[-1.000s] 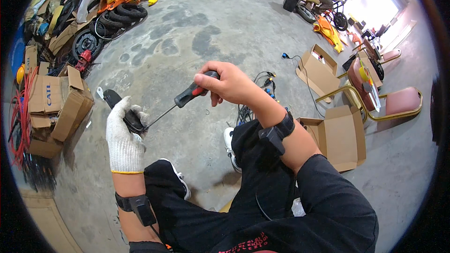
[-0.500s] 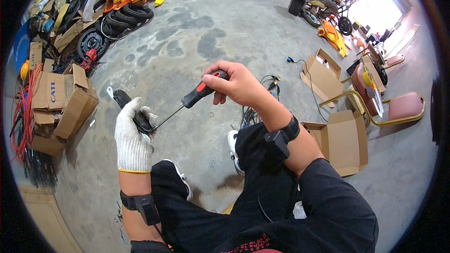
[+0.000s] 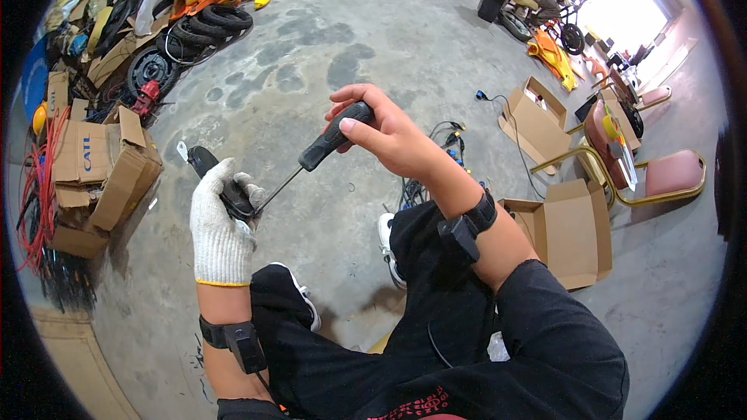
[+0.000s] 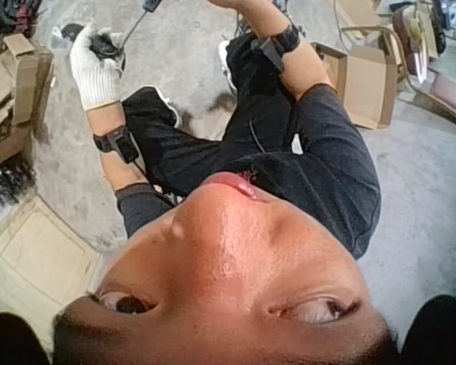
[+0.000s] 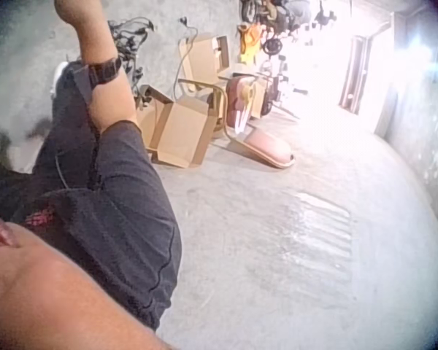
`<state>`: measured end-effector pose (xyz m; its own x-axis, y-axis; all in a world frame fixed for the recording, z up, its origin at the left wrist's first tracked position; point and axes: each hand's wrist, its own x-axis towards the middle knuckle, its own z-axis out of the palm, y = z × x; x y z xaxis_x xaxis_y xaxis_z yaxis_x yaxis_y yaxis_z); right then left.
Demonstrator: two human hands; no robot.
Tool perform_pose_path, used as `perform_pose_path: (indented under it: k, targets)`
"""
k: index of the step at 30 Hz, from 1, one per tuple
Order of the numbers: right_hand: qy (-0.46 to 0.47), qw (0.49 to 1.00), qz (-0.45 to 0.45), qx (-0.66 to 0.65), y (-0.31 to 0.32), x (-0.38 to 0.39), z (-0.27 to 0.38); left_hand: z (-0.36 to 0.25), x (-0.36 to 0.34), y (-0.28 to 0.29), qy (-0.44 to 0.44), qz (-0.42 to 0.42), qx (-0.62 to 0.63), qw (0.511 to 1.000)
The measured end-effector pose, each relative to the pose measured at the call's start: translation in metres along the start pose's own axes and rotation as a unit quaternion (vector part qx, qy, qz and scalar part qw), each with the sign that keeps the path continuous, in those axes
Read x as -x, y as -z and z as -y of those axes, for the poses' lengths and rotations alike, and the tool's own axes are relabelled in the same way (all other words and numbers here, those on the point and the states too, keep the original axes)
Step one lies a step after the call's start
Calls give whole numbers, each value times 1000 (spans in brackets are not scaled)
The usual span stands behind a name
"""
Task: Assembling or repairing a motorcycle component using a screwdriver.
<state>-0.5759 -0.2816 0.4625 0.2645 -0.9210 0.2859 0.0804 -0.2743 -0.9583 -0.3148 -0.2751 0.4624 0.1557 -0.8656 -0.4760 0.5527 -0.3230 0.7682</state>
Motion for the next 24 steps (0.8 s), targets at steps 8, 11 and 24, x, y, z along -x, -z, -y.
perform_pose_path:
  k: [8,11,24]
  targets:
    - [-10,1000,8,27,2,-1,3,0,2,-2,1,-11,2,1000]
    - [-4,1000,15,21,2,-1,1,1,2,-3,-3,-21,12,1000]
    - [-10,999,14,30,4,-1,3,0,7,-4,-21,-3,-6,1000]
